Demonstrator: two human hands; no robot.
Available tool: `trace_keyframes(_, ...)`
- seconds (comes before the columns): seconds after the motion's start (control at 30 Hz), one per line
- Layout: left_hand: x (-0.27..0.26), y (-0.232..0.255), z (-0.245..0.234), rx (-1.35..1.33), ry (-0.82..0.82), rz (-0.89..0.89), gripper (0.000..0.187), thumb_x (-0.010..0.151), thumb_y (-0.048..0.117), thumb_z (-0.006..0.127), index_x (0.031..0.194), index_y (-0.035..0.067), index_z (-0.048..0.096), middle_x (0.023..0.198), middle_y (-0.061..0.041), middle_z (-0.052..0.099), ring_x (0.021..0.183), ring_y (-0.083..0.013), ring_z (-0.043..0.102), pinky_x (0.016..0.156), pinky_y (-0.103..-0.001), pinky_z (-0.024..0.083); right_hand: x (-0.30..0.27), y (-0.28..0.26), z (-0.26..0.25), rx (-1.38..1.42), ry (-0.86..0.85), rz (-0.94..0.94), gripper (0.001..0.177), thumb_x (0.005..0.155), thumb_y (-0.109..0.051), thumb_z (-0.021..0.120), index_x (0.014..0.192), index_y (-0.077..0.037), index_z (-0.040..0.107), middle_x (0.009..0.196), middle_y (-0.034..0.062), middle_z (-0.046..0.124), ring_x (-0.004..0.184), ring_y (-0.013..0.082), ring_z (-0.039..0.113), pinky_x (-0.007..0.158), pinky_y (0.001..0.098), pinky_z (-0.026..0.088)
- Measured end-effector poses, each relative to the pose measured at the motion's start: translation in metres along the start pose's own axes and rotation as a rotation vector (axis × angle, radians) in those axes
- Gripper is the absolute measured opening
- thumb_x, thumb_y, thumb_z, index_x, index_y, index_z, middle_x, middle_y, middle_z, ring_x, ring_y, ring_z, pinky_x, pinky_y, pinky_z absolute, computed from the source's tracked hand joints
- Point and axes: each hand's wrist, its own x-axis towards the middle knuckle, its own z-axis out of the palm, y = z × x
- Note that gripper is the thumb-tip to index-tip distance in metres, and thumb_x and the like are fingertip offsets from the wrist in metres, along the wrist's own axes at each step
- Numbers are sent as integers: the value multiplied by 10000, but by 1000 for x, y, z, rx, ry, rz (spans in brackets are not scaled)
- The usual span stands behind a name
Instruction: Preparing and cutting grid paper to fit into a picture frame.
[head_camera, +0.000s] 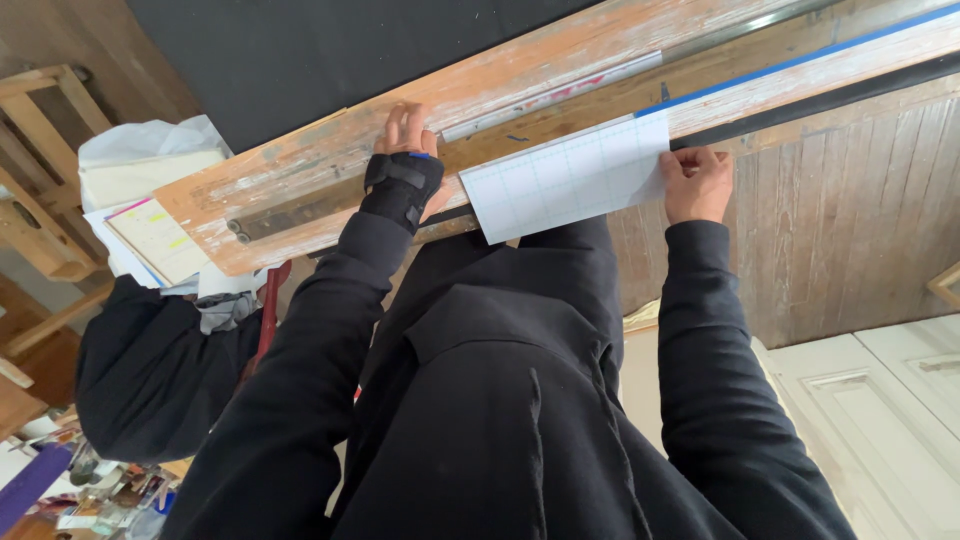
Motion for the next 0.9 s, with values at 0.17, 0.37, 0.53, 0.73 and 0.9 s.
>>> trace_keyframes(0.17, -2, -2, 3, -76, 44, 0, 326, 739, 162, 699, 1002, -27, 657, 1521, -188, 381, 1451, -428, 328, 1099, -566, 405, -1, -4, -1, 1, -10, 18, 191, 924, -171, 866, 927, -21, 748, 1035, 141, 598, 833, 242, 665, 774, 348, 564)
trace_keyframes(0.37, -3, -1, 1, -78, 83, 8, 252, 782, 137, 677, 989, -6, 656, 1533, -177, 392, 1460, -418, 323, 1114, -575, 386, 0, -4, -2, 13, -31, 35, 182, 921, -167, 860, 936, -19, 755, 1062, 146, 587, 852, 249, 667, 790, 355, 568)
trace_keyframes(0.53, -2, -3, 6, -110, 61, -3, 273, 756, 130, 656, 986, -17, 656, 1519, -183, 390, 1443, -424, 323, 1105, -579, 379, 1, -4, -3, 9, -41, 39, 194, 937, -178, 855, 942, -15, 750, 1065, 146, 593, 865, 254, 676, 805, 366, 566)
trace_keyframes(0.73, -4, -3, 14, -129, 94, -37, 185, 828, 120, 622, 959, -7, 655, 1525, -168, 395, 1444, -408, 328, 1106, -565, 372, 4, 1, -3, -8, -66, 30, 206, 944, -194, 847, 947, -12, 751, 1064, 151, 598, 865, 263, 682, 805, 370, 565)
trace_keyframes(0.9, -4, -1, 14, -128, 134, -38, 162, 873, 129, 626, 974, 4, 651, 1527, -154, 400, 1449, -405, 326, 1116, -572, 366, 7, 5, -5, -30, -80, 31, 206, 948, -204, 844, 953, -17, 756, 1061, 154, 606, 861, 270, 684, 803, 376, 557)
